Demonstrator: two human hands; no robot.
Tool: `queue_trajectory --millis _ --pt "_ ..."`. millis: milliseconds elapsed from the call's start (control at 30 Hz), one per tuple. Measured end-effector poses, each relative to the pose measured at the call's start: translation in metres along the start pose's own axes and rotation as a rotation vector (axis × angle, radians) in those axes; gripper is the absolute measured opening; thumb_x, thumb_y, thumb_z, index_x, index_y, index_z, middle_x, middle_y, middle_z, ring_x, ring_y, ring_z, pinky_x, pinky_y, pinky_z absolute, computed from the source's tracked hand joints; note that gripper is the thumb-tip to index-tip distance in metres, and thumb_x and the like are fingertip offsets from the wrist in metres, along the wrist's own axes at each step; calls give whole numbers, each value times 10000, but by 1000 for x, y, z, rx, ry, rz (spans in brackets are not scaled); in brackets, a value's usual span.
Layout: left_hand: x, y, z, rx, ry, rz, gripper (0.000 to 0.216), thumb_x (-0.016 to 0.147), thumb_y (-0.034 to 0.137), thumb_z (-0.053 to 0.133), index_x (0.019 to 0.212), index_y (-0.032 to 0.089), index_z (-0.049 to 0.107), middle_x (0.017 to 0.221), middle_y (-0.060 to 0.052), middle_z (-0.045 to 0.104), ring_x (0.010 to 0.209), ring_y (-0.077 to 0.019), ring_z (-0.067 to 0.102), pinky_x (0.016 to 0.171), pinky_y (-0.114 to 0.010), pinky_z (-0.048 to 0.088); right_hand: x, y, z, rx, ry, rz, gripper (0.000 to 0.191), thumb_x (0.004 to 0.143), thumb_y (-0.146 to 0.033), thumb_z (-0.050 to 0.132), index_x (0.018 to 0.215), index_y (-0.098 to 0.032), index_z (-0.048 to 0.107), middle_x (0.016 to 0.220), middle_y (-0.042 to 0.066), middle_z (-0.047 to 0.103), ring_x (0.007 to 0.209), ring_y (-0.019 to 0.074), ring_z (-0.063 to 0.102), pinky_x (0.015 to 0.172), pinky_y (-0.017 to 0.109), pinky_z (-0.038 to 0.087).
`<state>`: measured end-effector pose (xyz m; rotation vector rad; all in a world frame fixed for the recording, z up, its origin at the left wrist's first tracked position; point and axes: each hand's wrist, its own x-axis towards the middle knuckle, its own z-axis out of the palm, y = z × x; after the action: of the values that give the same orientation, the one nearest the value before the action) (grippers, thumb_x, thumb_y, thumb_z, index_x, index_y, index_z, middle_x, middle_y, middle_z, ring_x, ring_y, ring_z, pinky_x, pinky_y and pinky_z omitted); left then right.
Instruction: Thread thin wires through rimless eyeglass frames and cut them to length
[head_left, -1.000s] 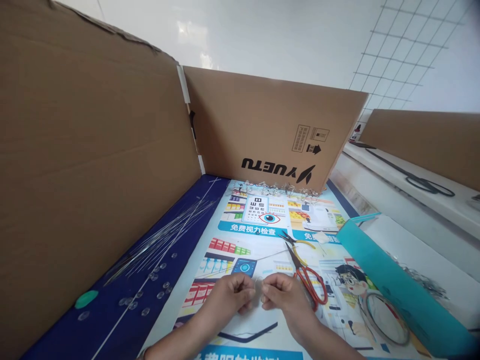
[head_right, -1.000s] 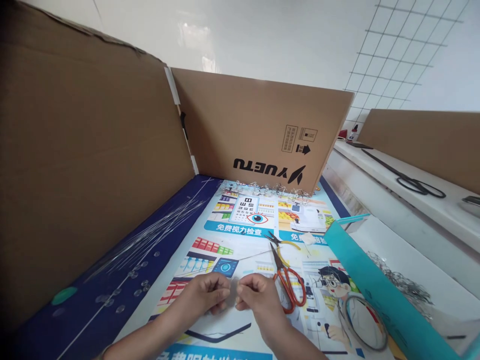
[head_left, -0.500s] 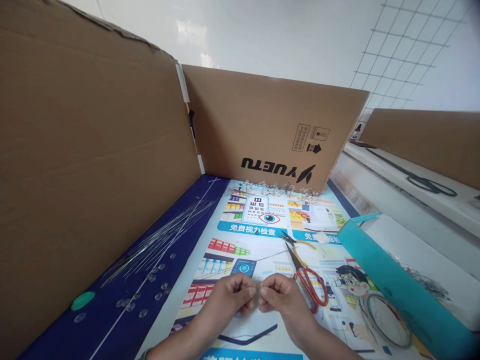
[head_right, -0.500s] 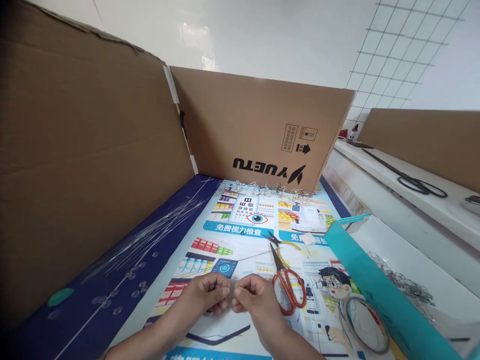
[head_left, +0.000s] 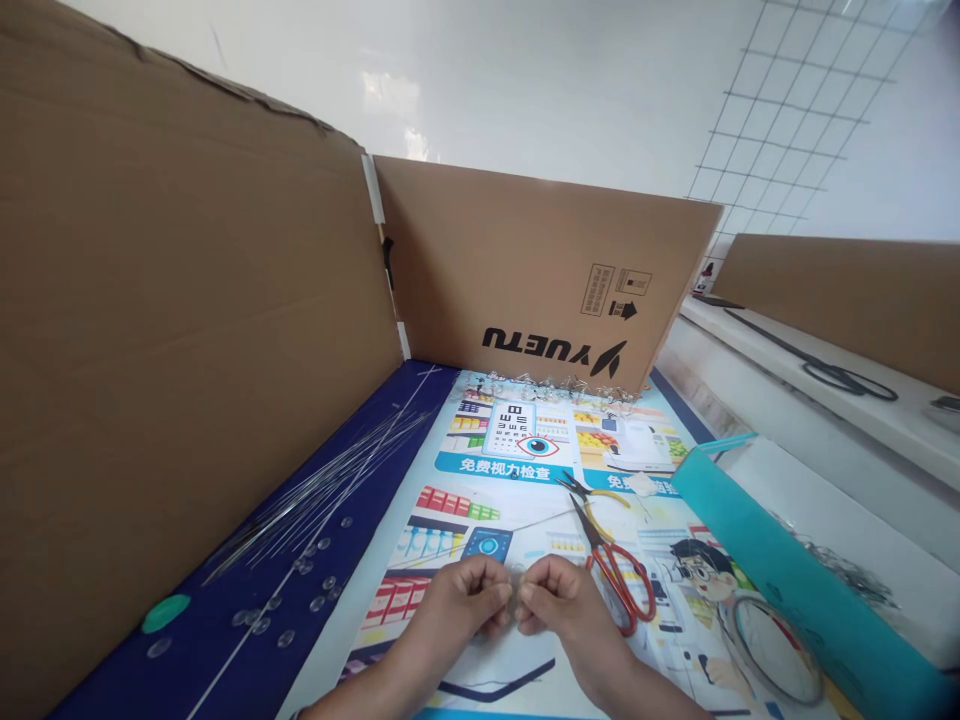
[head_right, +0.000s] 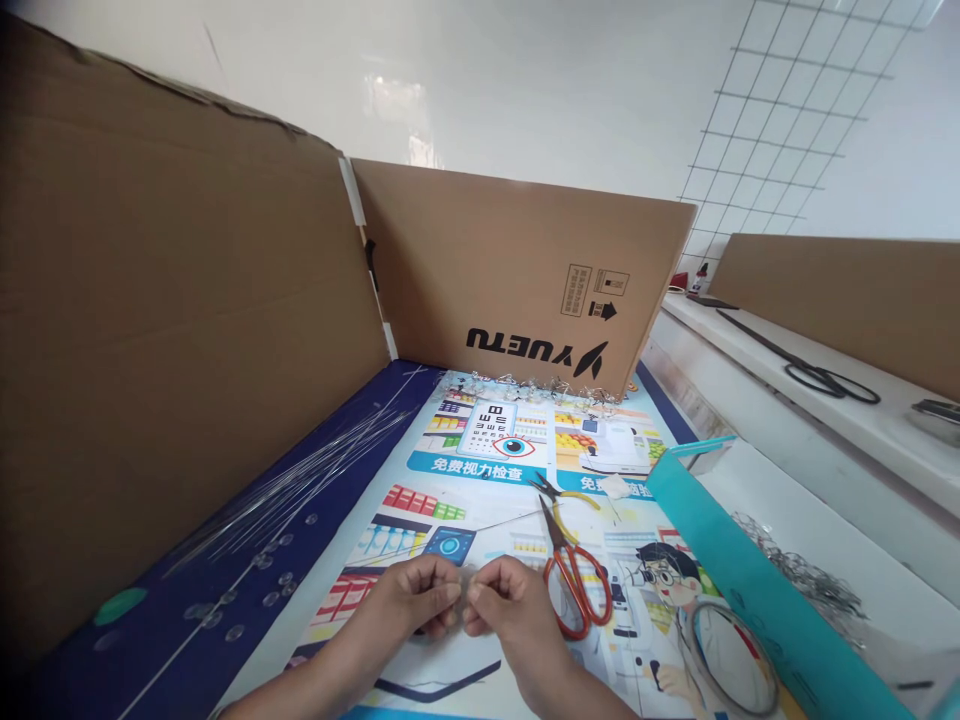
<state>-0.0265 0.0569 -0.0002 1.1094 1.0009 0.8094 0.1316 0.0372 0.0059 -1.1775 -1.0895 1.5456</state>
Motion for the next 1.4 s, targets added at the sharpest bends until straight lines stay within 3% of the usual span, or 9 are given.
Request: queue_trajectory --millis 733,1400 --pt "0 -7 -3 166 -28 105 186 790 310 540 710 143 556 507 38 498 446 -93 433 448 -203 307 -2 6 1 -140 29 -1 286 738 -428 623 741 -153 548 566 -10 585 505 118 559 498 235 459" --pt "-6 -1 1 386 79 268 160 780 207 487 641 166 553 571 26 512 558 -121 471 540 -207 334 -1 13 -2 -176 11 -17 251 737 -389 622 706 -150 549 522 -11 591 479 111 561 475 214 457"
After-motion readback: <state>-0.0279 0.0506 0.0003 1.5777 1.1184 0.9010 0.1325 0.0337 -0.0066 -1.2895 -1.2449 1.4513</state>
